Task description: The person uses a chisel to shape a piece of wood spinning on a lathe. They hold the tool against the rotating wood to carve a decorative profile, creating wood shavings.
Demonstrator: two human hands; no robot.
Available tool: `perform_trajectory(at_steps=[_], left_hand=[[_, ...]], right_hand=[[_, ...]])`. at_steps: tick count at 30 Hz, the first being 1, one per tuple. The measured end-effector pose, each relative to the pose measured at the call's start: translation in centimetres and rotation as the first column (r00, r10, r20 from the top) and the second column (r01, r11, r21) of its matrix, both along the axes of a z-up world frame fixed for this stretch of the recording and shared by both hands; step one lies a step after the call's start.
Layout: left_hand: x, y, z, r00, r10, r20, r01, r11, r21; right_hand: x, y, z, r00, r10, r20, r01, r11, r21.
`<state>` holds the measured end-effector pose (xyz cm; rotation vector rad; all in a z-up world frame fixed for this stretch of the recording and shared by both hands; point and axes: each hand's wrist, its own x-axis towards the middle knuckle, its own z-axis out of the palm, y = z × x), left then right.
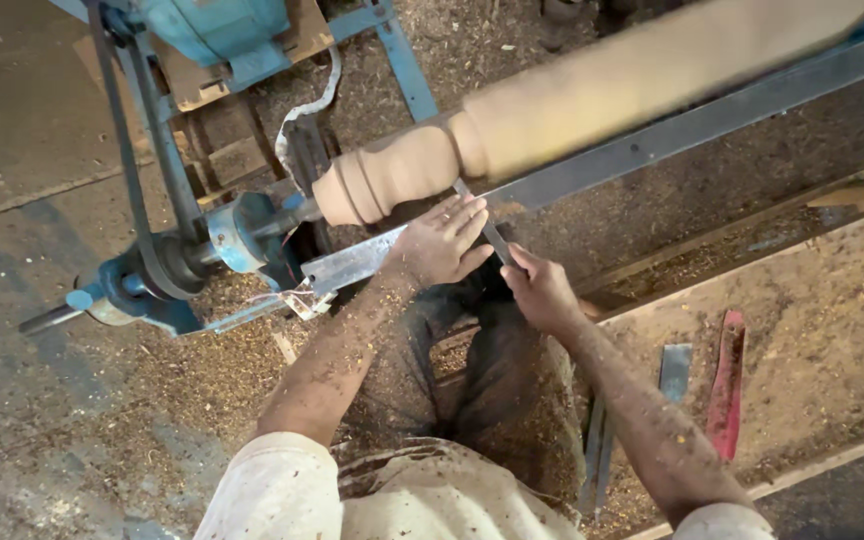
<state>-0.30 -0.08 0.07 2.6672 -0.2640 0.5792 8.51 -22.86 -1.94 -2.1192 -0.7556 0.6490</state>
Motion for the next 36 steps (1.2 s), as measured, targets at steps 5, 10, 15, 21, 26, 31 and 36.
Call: perform_trajectory(at_steps=[5,10,15,21,26,31,36], left_hand=[[-0.2,0.1,-0.4,0.997,0.029,0.070,-0.028,0.999,-0.029],[-0.4,0.1,-0.9,0.994,0.063,0.094,-0.057,0.996,-0.064],[-1.3,0.4,-0.9,0.987,0.088,0.137,-0.072,0.990,-0.118],[-3.8,-0.8,0.1,0.983,0.133,0.127,-0.112,0.980,-0.161],[-11.3,-0.6,3.2,0.973,0.216,-0.079,-0.223,0.970,-0.095],[-17.3,-0.9,4.4,0.928,0.344,-0.146,-0.373,0.848,-0.377],[-20.6,-2.6,5.5,0.864,0.437,-0.248,-0.501,0.789,-0.354]], right_hand=[[-3.4,1.3,1.0,0.992,-0.124,-0.031,0.118,0.984,-0.132],[-6.3,2.8,0.5,0.972,-0.220,-0.076,0.215,0.974,-0.075],[-8.4,3.8,0.1,0.955,-0.272,-0.116,0.272,0.962,-0.021],[-8.4,1.2,4.2,0.953,-0.207,-0.220,0.192,0.978,-0.087],[-9.1,-11.5,4.9,0.828,-0.465,0.313,0.460,0.883,0.096],[-13.7,-23.3,1.3,0.695,-0.580,0.425,0.710,0.646,-0.280],[-15.7,-27.6,-3.5,0.564,-0.669,0.485,0.782,0.621,-0.052]])
